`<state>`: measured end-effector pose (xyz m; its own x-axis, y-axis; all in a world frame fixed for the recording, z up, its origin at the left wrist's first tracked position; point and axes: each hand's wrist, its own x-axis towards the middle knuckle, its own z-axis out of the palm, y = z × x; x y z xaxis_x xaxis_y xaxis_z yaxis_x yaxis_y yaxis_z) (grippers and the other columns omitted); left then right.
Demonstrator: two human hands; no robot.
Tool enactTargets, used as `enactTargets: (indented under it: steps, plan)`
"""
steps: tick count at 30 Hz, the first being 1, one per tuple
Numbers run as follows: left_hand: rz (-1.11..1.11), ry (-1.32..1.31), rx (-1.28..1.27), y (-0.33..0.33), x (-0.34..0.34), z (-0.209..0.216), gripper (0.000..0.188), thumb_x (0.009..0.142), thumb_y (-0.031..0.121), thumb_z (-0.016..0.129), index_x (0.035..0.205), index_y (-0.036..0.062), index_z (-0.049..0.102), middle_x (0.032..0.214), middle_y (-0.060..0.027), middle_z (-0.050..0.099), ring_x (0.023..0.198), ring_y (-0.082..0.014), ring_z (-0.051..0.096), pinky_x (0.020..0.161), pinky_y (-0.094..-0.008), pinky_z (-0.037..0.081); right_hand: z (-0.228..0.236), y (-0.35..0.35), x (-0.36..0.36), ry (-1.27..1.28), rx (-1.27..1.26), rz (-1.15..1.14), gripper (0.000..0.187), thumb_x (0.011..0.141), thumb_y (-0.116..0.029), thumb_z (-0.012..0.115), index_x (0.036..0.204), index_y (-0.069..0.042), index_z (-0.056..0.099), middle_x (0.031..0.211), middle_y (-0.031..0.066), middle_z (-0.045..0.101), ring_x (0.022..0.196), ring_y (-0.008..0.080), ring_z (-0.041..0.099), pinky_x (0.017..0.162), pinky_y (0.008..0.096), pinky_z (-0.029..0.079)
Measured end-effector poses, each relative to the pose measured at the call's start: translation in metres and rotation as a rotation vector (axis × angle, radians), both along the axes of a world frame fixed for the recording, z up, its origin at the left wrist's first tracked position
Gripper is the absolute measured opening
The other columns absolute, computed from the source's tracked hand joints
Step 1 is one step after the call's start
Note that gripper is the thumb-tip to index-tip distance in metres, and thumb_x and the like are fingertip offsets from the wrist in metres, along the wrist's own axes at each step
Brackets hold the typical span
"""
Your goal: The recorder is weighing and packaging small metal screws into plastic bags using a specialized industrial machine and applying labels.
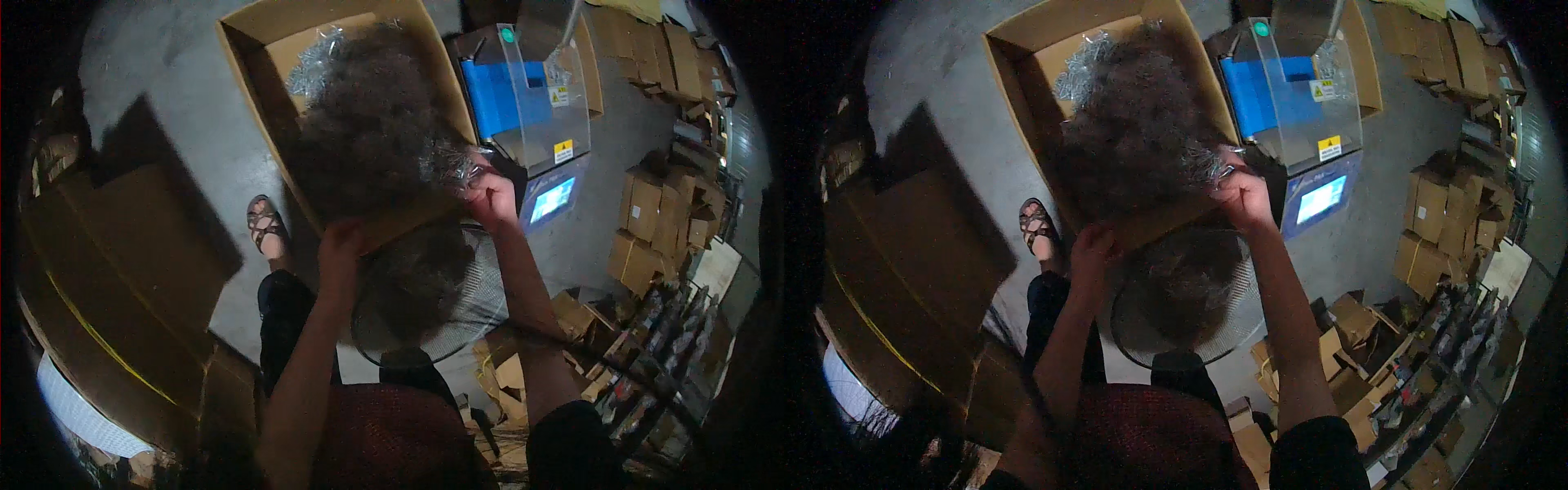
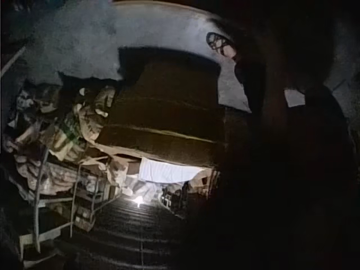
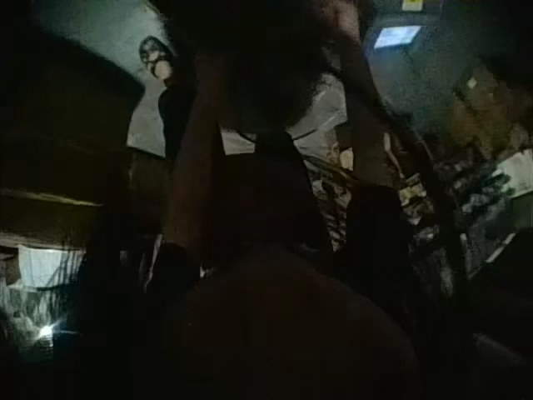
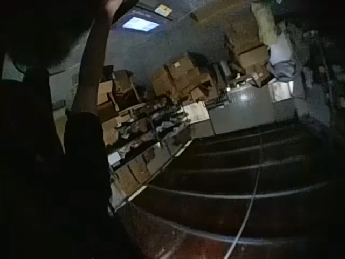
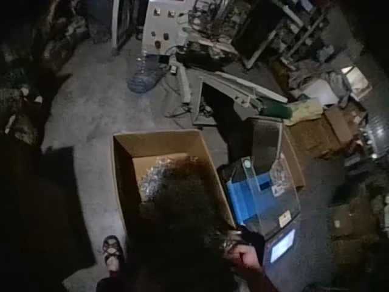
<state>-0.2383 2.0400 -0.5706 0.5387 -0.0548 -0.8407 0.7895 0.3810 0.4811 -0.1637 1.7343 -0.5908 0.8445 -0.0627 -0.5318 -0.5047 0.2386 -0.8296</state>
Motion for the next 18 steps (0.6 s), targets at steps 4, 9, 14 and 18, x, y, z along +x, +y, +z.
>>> enactTargets:
  steps: [4,9,14,18]
  plan:
    - [-0.093,-0.066,-0.036,-0.023,0.009,0.015,0.034,0.093,0.016,0.061,0.124,0.0027,0.058,0.115,-0.0093,0.062,0.1,-0.0167,0.061,0.084,-0.0318,0.051,0.078,0.022,0.006,0.121,0.371,-0.116,0.068,0.07,0.005,0.051,0.137,0.0,0.051,0.126,0.013,0.06,0.099,0.0199,0.061,0.083,0.0308,0.05]
    - [-0.122,-0.148,-0.095,-0.035,0.01,0.022,0.04,0.092,0.019,0.065,0.129,0.0049,0.055,0.12,-0.0084,0.061,0.104,-0.0193,0.063,0.088,-0.0352,0.052,0.1,0.022,0.004,-0.071,0.89,0.066,0.093,0.062,0.01,0.05,0.152,-0.002,0.03,0.136,0.0147,0.053,0.11,0.027,0.059,0.093,0.0376,0.048]
    - [-0.06,-0.09,-0.157,-0.028,0.01,0.037,0.045,0.092,0.02,0.066,0.131,0.0023,0.052,0.119,-0.0082,0.06,0.105,-0.0177,0.062,0.086,-0.033,0.052,0.167,0.062,0.026,0.044,0.669,-0.038,0.099,0.059,0.01,0.05,0.154,-0.004,0.028,0.144,0.0151,0.045,0.133,0.0318,0.045,0.109,0.0461,0.039]
    - [0.015,-0.163,-0.209,-0.006,0.0,0.055,0.047,0.092,0.019,0.067,0.132,0.0025,0.05,0.121,-0.0084,0.059,0.107,-0.018,0.062,0.087,-0.0335,0.052,0.208,0.102,0.038,-0.008,0.625,-0.036,0.099,0.058,0.009,0.051,0.153,-0.005,0.029,0.15,0.0142,0.04,0.141,0.0316,0.036,0.114,0.0488,0.035]
